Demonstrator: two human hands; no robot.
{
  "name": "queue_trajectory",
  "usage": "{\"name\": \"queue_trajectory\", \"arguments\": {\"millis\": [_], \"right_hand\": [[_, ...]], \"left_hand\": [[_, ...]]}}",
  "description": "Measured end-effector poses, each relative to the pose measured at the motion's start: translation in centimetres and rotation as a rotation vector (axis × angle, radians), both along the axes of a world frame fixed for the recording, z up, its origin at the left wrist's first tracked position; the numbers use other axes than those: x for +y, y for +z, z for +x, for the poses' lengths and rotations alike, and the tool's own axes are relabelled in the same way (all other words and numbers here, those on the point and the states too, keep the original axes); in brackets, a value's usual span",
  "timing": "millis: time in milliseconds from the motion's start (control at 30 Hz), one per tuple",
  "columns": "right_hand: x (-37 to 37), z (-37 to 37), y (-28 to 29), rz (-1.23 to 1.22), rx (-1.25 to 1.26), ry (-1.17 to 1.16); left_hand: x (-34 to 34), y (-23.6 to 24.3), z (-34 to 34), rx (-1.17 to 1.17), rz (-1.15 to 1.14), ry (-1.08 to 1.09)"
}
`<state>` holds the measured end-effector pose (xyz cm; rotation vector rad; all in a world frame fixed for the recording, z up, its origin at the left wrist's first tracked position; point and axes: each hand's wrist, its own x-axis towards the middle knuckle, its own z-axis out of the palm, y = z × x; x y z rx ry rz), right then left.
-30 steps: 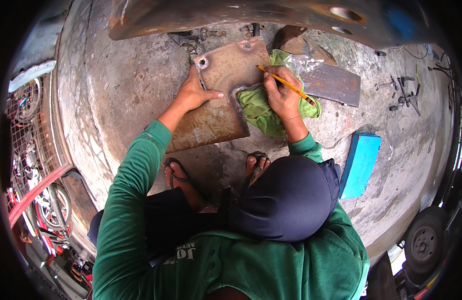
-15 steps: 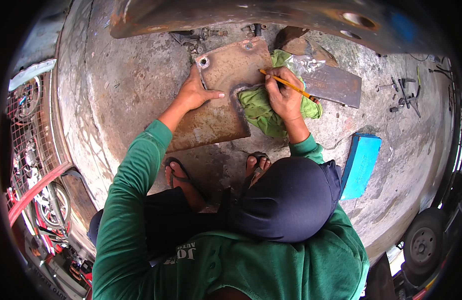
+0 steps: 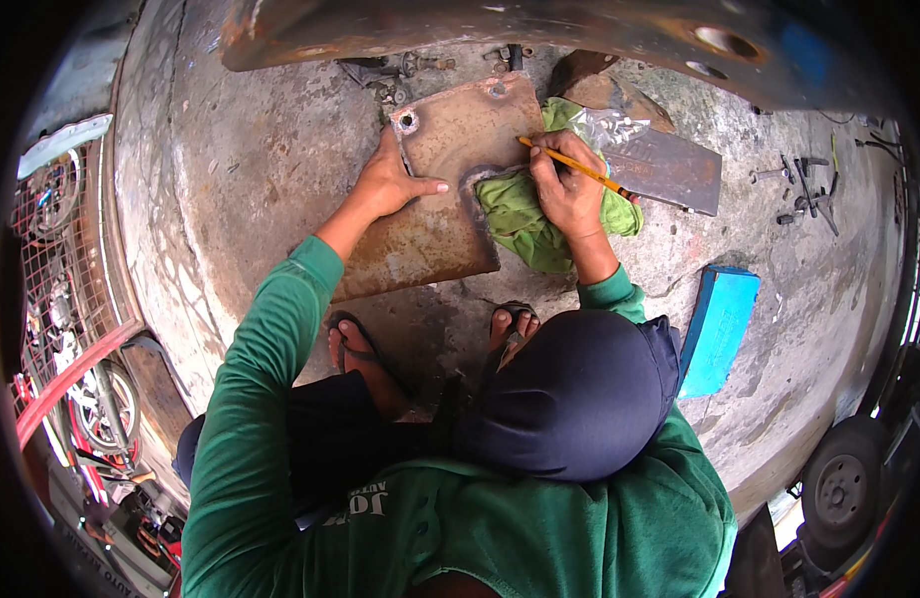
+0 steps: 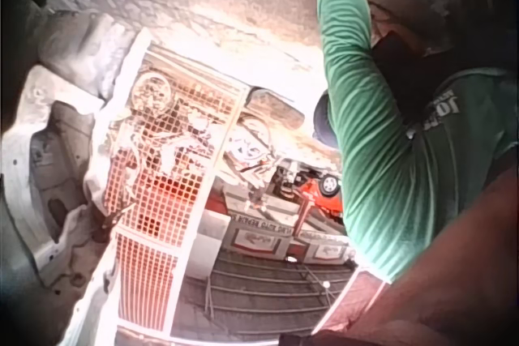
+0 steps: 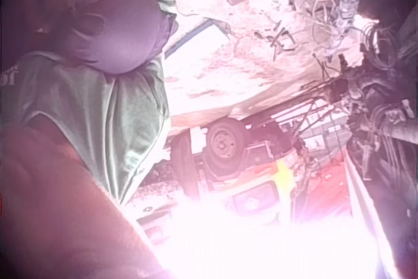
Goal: The person removes a metal bracket from a vehicle's undercarriage, marks it with a pencil, and carries it to another area where a coworker is welding. The person then picks up a welding torch.
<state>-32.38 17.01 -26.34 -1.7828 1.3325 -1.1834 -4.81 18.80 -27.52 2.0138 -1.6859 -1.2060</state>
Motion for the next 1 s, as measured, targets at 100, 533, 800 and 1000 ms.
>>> {"name": "queue_trajectory", "arguments": {"millis": [100, 533, 800, 1000], "right_hand": [[0.03, 0.14, 0.42, 0.022, -0.023, 0.019], [-0.19, 0.22, -0.02, 0.003, -0.071, 0.069], [-0.15, 0.47, -0.23, -0.006, -0.094, 0.042], [-0.18, 0.28, -0.38, -0.010, -0.078, 0.006]], "left_hand": [[0.00, 0.06, -0.23, -0.027, 0.025, 0.016], [-0.08, -0.08, -0.21, -0.028, 0.020, 0.006], [-0.06, 0.01, -0.30, -0.079, 0.039, 0.004], [-0.08, 0.21, -0.31, -0.043, 0.040, 0.013]]}}
